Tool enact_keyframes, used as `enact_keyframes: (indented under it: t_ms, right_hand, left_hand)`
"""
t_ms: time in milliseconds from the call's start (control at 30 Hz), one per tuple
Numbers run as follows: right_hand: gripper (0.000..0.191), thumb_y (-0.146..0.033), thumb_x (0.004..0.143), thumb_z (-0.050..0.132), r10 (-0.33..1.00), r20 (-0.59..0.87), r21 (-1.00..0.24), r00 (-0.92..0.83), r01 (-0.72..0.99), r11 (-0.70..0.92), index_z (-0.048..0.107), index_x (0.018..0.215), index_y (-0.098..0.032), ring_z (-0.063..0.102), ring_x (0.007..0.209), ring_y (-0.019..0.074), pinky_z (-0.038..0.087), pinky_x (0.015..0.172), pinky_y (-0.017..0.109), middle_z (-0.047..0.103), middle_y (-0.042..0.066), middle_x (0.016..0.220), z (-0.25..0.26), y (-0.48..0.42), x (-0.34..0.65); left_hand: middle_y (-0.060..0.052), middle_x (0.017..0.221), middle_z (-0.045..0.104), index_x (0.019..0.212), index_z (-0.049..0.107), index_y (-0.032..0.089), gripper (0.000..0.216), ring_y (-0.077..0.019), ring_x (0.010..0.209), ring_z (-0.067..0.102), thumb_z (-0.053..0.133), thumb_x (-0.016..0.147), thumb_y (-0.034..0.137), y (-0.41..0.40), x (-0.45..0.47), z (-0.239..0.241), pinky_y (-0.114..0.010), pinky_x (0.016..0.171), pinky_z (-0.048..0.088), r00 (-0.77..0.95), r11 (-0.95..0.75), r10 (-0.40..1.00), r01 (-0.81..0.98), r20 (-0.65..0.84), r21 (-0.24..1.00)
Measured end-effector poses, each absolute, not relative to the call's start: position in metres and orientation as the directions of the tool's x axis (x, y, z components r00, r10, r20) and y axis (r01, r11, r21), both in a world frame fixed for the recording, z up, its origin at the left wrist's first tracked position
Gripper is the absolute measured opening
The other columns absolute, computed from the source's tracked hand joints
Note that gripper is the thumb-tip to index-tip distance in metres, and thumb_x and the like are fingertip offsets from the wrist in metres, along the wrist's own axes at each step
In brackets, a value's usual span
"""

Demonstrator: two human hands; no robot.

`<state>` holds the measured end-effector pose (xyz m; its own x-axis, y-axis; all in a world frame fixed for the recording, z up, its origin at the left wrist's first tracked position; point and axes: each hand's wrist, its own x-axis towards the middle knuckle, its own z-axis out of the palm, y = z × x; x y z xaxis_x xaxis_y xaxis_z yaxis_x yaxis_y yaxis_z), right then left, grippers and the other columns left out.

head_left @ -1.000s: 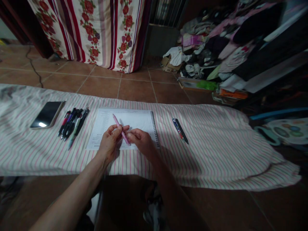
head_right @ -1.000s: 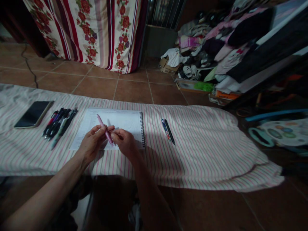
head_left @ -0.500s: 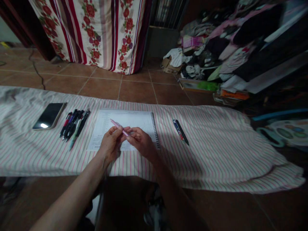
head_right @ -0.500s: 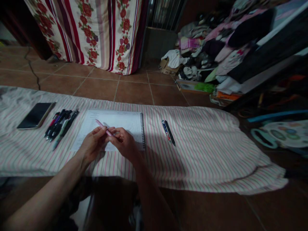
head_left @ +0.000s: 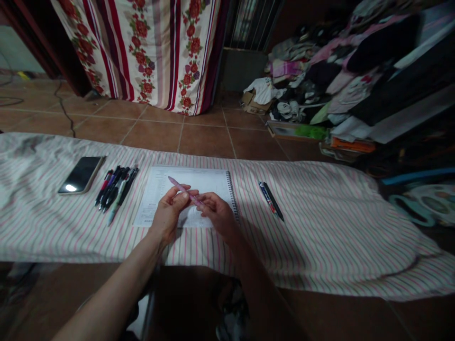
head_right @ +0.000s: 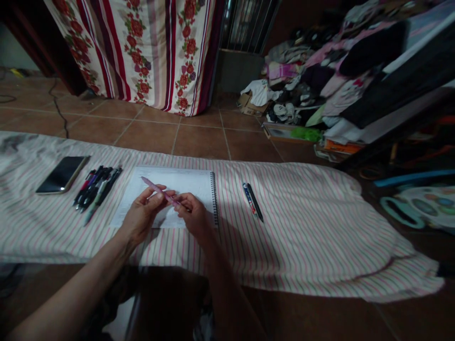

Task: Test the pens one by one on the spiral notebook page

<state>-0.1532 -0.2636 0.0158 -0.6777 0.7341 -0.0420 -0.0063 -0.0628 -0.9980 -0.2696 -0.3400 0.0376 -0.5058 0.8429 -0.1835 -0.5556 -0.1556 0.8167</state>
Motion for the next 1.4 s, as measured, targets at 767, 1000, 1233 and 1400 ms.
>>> enact_keyframes:
  t_ms: [767, 1000, 1233, 1400]
  right_hand:
    - [0.03, -0.04, 0.075, 0.065, 0.713, -0.031, -0.917, -0.7, -0.264, -0.299, 0.067, 0.099, -0.022, 0.062, 0.086, 0.0142, 0.049, 0.083, 0.031, 0.067, 0.003, 0.103, 0.031, -0.277, -0.159]
    - [0.033, -0.042, 0.07, 0.07, 0.676, -0.052, -0.843, -0.735, -0.331, -0.424, 0.069, 0.097, -0.023, 0.061, 0.099, 0.0176, 0.046, 0.095, 0.035, 0.066, 0.004, 0.111, 0.039, -0.282, -0.164]
    - [0.023, -0.038, 0.072, 0.068, 0.794, -0.023, -0.878, -0.607, -0.368, -0.307, 0.07, 0.089, -0.023, 0.058, 0.071, 0.011, 0.05, 0.079, 0.031, 0.068, 0.003, 0.098, 0.026, -0.286, -0.171]
    - [0.019, -0.035, 0.073, 0.067, 0.812, -0.027, -0.865, -0.583, -0.393, -0.311, 0.07, 0.086, -0.022, 0.055, 0.069, 0.0097, 0.05, 0.075, 0.027, 0.067, 0.002, 0.092, 0.024, -0.289, -0.173]
  left_hand:
    - [-0.008, 0.08, 0.069, 0.079, 0.06, 0.01, 0.018, -0.0122, 0.071, 0.067, 0.046, 0.086, 0.003, -0.339, -0.278, 0.041, -0.024, 0.071, 0.056, -0.467, -0.2, 0.761, -0.83, -0.451, 0.521]
    - [-0.007, 0.079, 0.068, 0.078, 0.061, 0.01, 0.016, -0.0122, 0.07, 0.067, 0.048, 0.085, 0.004, -0.339, -0.28, 0.041, -0.023, 0.067, 0.057, -0.442, -0.224, 0.774, -0.861, -0.454, 0.456]
    - [-0.004, 0.077, 0.069, 0.076, 0.061, 0.013, 0.011, -0.0126, 0.074, 0.067, 0.056, 0.081, 0.004, -0.342, -0.278, 0.043, -0.024, 0.073, 0.057, -0.472, -0.235, 0.785, -0.826, -0.4, 0.513]
    - [-0.005, 0.078, 0.069, 0.076, 0.062, 0.013, 0.013, -0.0122, 0.076, 0.067, 0.054, 0.082, 0.004, -0.344, -0.277, 0.041, -0.023, 0.075, 0.056, -0.49, -0.247, 0.776, -0.816, -0.398, 0.523]
